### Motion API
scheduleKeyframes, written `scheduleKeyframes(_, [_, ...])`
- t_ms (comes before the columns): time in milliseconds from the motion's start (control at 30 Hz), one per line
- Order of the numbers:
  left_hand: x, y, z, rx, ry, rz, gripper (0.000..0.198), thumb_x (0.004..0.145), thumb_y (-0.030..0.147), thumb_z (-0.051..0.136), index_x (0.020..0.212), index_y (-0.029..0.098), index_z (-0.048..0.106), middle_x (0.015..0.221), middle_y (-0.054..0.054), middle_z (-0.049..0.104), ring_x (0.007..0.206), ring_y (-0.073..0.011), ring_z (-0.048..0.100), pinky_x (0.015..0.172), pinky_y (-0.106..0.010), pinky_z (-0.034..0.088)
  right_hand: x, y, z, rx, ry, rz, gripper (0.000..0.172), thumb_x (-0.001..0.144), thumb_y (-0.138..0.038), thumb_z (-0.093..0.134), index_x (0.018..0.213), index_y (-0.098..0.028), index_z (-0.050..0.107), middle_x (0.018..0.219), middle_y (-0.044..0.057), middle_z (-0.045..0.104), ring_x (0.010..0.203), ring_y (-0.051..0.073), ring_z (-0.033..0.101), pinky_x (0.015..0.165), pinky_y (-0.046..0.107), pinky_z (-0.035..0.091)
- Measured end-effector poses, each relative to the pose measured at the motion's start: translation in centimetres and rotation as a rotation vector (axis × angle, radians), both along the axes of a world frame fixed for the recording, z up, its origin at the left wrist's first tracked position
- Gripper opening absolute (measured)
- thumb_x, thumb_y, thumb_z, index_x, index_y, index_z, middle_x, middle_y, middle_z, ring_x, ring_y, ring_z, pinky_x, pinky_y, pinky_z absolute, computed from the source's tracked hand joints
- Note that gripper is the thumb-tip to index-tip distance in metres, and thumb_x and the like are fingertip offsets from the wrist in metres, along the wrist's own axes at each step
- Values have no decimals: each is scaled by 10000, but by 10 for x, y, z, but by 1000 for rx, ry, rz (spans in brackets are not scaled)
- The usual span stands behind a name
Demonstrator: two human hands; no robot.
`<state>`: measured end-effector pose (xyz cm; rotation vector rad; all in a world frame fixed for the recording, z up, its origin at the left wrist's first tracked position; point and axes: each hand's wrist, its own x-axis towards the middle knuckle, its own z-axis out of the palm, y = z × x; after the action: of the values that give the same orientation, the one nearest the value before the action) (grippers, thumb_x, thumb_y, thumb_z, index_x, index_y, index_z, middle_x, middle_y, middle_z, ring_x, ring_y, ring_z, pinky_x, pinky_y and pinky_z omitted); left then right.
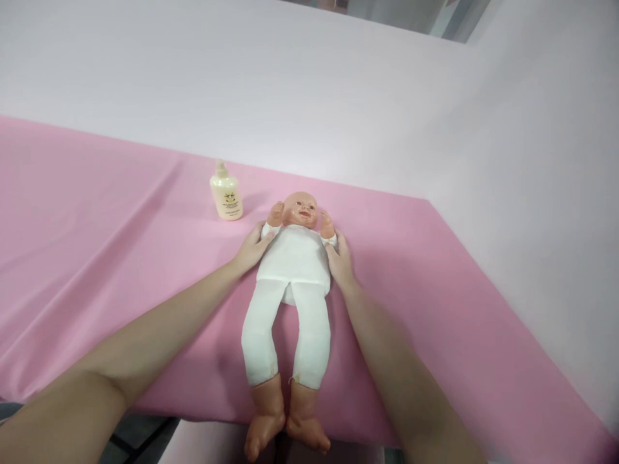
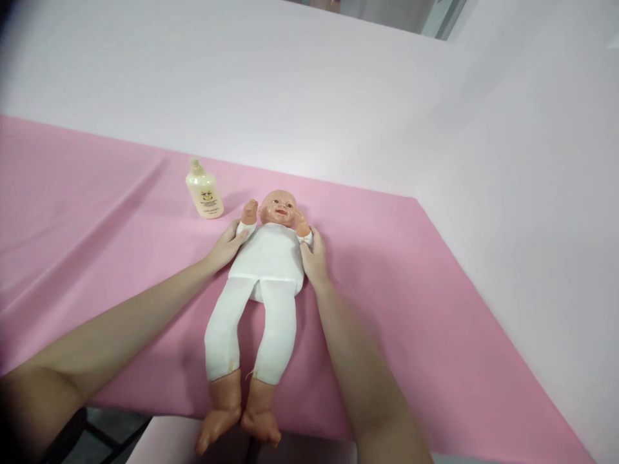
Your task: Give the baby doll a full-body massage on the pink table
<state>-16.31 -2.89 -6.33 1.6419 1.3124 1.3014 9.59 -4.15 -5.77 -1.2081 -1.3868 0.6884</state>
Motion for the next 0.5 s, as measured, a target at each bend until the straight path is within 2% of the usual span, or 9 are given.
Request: scheduleKeyframes(500, [2,-3,5,4,8,14,512,957,575,524,1280,180,569,1290,-107,686,1239,-303,606,1041,-427,496,-1,-1,3,-3,2,10,513,862,-292,541,1370,-237,581,1373,76,669,1289,247,604,1152,445,456])
